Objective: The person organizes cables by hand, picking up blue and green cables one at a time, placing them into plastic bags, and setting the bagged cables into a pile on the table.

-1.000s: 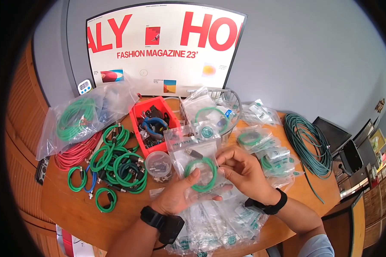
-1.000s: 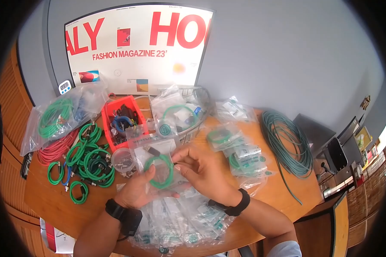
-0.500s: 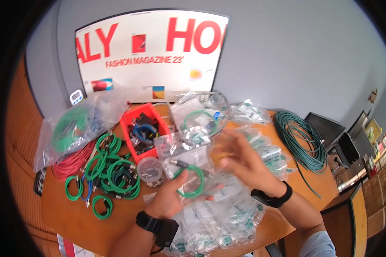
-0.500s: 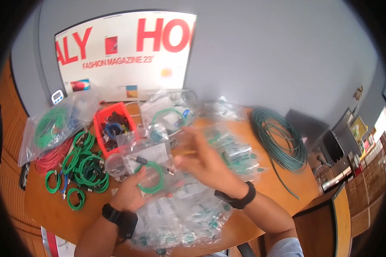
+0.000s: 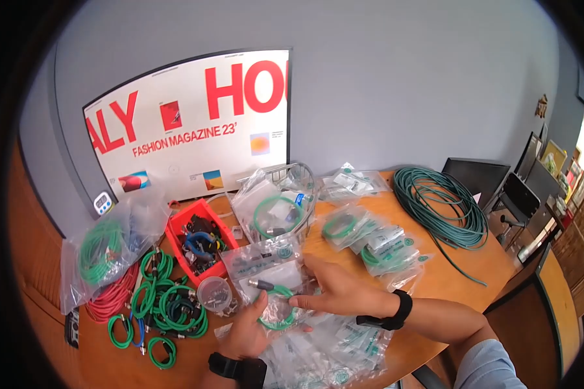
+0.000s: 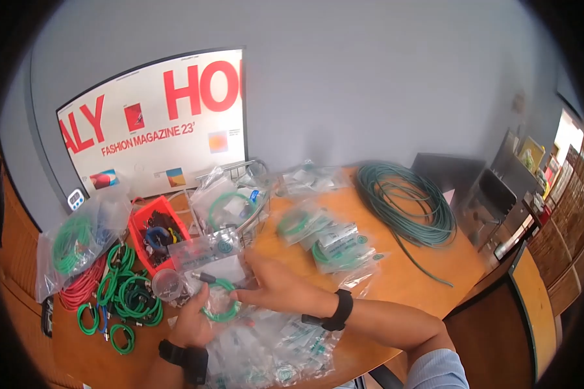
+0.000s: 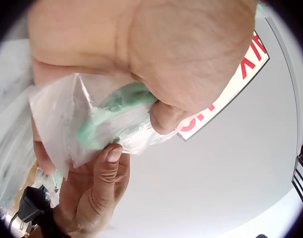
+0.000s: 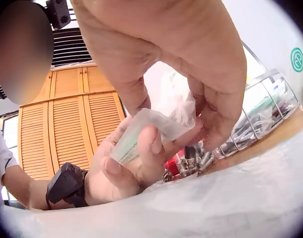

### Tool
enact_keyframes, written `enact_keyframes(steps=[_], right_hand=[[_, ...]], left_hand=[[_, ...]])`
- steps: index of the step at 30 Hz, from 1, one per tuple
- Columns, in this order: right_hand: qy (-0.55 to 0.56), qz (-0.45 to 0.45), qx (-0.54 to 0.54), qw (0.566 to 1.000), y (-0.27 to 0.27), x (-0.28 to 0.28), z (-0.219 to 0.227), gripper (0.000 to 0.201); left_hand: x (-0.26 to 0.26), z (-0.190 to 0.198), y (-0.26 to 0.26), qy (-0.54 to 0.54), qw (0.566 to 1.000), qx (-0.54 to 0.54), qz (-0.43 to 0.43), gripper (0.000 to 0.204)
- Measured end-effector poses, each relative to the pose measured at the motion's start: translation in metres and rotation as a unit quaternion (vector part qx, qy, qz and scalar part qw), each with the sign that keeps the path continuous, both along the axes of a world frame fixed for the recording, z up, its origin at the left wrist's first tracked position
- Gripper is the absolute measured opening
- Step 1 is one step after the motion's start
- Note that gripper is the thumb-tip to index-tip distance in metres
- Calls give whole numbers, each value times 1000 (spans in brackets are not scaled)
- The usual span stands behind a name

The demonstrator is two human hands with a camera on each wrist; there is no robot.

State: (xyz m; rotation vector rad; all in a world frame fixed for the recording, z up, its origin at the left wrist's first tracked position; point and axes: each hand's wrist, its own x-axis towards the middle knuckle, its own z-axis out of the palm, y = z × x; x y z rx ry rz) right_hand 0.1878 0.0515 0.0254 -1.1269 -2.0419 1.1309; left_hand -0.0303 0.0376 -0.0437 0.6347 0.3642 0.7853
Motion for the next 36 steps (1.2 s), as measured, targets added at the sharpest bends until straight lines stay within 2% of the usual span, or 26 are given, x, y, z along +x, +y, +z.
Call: enact_keyframes(steps=[1,2,4,5,7,8,10,11,13,14,16,17,19,21,23,24,26,27,29,31,32,33,34,36], right_hand=[[-89,-11,-23,996,1,2,1,59],[-86,-14,-21,996,4,4,-5,59],[84,-49,-32,995,8,8,-23,59],[86,-53,-31,994,6,10,-26,59],[83,-6,48,995,3,8,-28,60],[86,-10,50,995,-1,6,-30,60],[45,-57,130,989,-9,1,-33,54],[49,-62,132,988,-8,3,-28,54],[13,-54,32,998,-2,10,-13,33],[15,-55,34,998,4,14,-14,33],[213,-14,-72,974,17,28,-20,17],[213,-13,-73,974,22,35,-15,17],[218,-40,13,975,39,54,5,10],[212,-106,44,971,60,80,30,11],[92,-149,58,983,97,113,43,21],[93,-151,62,982,114,128,37,21],[-16,-224,42,974,139,142,31,33],[-15,-222,46,974,142,143,31,33],[-172,-214,19,961,140,135,36,40],[-170,-203,0,964,141,131,31,48],[-253,-168,100,948,147,135,23,50],[-331,-129,200,913,154,140,15,52],[-333,-126,201,913,161,146,10,52],[-375,-174,278,867,168,152,7,45]], left_hand=[[1,3,0,4,1000,4,-5,63],[1,4,0,3,1000,12,-3,62],[2,1,1,-8,1000,6,-11,62],[3,-1,1,-6,1000,7,-15,62],[4,-4,2,24,999,21,-3,63],[4,-5,2,28,999,22,-7,63],[3,-7,2,36,999,18,5,66],[4,-5,1,40,999,20,1,66],[7,-1,-1,40,997,63,-24,72],[3,-6,3,34,995,72,-66,77],[2,-12,6,55,992,74,-81,78],[2,-11,6,75,990,74,-97,79],[5,2,3,103,987,83,-92,82],[6,6,2,133,983,95,-87,85],[8,5,3,166,974,117,-99,79],[8,3,4,166,973,121,-100,79],[6,-1,6,146,983,55,-91,69],[5,-2,6,147,983,59,-88,69],[6,-4,6,146,983,62,-94,59],[5,0,3,145,982,78,-90,57],[5,1,1,146,981,94,-89,55],[5,2,1,145,981,94,-87,55],[5,2,1,137,980,110,-92,54],[5,4,-1,125,981,124,-86,53]])
